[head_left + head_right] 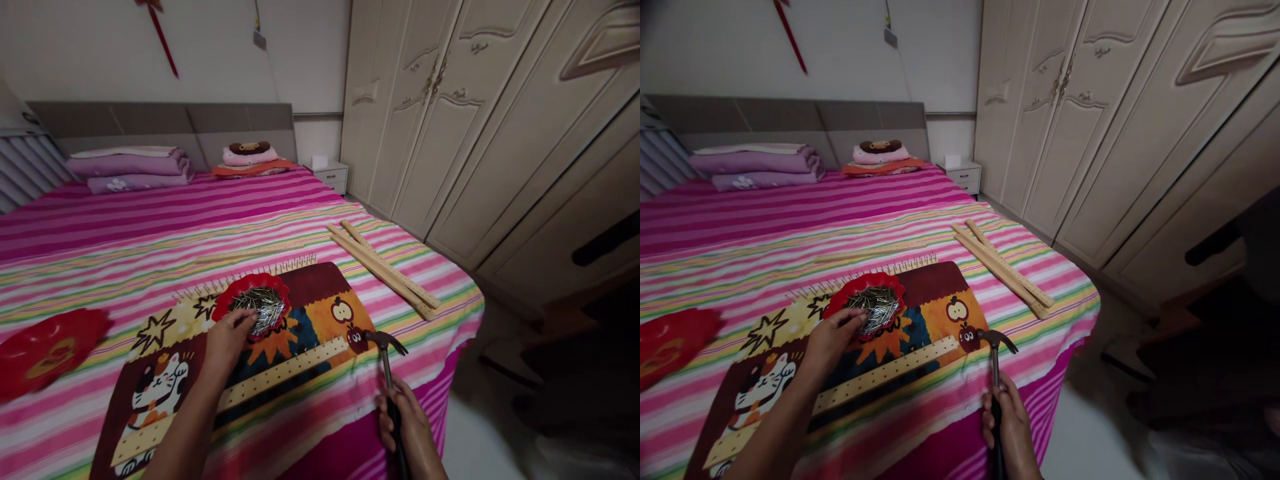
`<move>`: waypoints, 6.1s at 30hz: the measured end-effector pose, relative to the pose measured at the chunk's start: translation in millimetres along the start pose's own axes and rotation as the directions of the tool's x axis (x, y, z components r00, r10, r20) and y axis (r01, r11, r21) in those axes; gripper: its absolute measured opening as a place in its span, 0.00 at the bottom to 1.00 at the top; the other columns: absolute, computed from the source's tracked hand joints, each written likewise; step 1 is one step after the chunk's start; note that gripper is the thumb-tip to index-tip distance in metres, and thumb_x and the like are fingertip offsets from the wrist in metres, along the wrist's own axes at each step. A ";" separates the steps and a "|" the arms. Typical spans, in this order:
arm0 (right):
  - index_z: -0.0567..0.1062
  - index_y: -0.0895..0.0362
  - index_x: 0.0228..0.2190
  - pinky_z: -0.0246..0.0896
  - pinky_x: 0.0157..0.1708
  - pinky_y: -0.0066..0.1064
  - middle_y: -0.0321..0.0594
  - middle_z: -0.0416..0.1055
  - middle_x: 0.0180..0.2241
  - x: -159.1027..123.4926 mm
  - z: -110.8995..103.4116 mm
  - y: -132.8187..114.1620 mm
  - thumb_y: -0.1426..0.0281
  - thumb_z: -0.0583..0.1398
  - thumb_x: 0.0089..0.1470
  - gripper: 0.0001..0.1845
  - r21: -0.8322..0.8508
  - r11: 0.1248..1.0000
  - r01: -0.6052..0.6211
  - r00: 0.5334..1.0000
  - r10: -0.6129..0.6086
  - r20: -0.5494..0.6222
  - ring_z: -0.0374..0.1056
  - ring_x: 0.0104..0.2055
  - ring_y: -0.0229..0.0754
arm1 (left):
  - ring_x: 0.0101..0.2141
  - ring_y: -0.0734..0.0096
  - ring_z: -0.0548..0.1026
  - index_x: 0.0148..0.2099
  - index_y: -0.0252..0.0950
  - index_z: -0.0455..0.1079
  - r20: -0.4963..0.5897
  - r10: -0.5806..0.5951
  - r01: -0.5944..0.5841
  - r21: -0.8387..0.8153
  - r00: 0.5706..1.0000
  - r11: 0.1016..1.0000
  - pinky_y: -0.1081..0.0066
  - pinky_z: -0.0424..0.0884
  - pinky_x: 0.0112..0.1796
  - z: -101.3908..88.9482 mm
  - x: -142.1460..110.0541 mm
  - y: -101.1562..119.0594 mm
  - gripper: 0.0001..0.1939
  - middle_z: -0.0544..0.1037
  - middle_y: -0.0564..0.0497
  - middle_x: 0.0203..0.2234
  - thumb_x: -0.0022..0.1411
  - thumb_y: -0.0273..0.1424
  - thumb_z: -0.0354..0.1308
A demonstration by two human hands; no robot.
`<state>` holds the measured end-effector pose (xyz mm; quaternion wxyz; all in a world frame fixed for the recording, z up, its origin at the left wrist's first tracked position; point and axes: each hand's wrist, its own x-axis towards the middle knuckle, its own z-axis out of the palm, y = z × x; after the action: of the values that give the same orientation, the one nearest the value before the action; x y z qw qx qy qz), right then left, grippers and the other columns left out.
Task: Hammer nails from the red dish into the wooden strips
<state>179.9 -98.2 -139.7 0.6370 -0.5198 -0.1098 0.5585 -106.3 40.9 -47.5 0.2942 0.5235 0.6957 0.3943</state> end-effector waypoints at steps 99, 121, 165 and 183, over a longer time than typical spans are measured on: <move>0.64 0.52 0.44 0.47 0.06 0.19 0.28 0.66 0.18 -0.2 -2.3 3.6 0.58 0.65 0.42 0.28 0.022 1.000 0.007 1.000 -0.008 0.006 0.55 0.12 0.32 | 0.23 0.70 0.69 0.25 0.38 0.68 0.007 -0.004 0.001 0.349 1.000 0.937 0.72 0.59 0.25 -5.5 16.2 0.5 0.11 0.74 0.52 0.19 0.50 0.39 0.52; 0.64 0.53 0.44 0.49 0.08 0.19 0.28 0.65 0.19 -9.0 4.3 -6.3 0.61 0.63 0.44 0.25 -0.019 1.000 0.009 1.000 -0.008 0.026 0.56 0.14 0.32 | 0.24 0.74 0.69 0.30 0.37 0.71 0.137 -0.101 0.113 -0.087 0.985 0.990 0.74 0.64 0.27 23.9 -73.7 -24.9 0.17 0.73 0.55 0.21 0.44 0.45 0.59; 0.62 0.49 0.57 0.68 0.39 0.35 0.43 0.76 0.42 -63.5 84.9 -43.2 0.72 0.51 0.58 0.26 -0.433 0.377 0.818 0.518 -0.157 0.841 0.73 0.39 0.46 | 0.25 0.72 0.70 0.30 0.41 0.72 0.036 0.171 -0.175 0.142 0.985 0.974 0.74 0.65 0.28 32.0 -86.2 -38.7 0.10 0.73 0.55 0.21 0.52 0.38 0.52; 0.68 0.51 0.50 0.56 0.11 0.24 0.31 0.65 0.19 -56.1 50.0 -35.2 0.56 0.60 0.50 0.27 -0.367 0.906 0.213 0.974 -0.169 0.149 0.60 0.16 0.36 | 0.29 0.70 0.74 0.32 0.40 0.73 0.053 0.175 -0.180 0.133 0.983 0.975 0.71 0.69 0.32 28.1 -85.0 -37.8 0.11 0.78 0.52 0.29 0.51 0.38 0.52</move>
<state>145.1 -111.8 -65.6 0.5686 -0.5876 -0.3024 0.4899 -78.3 -39.3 -94.7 0.2353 0.6104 0.6654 0.3595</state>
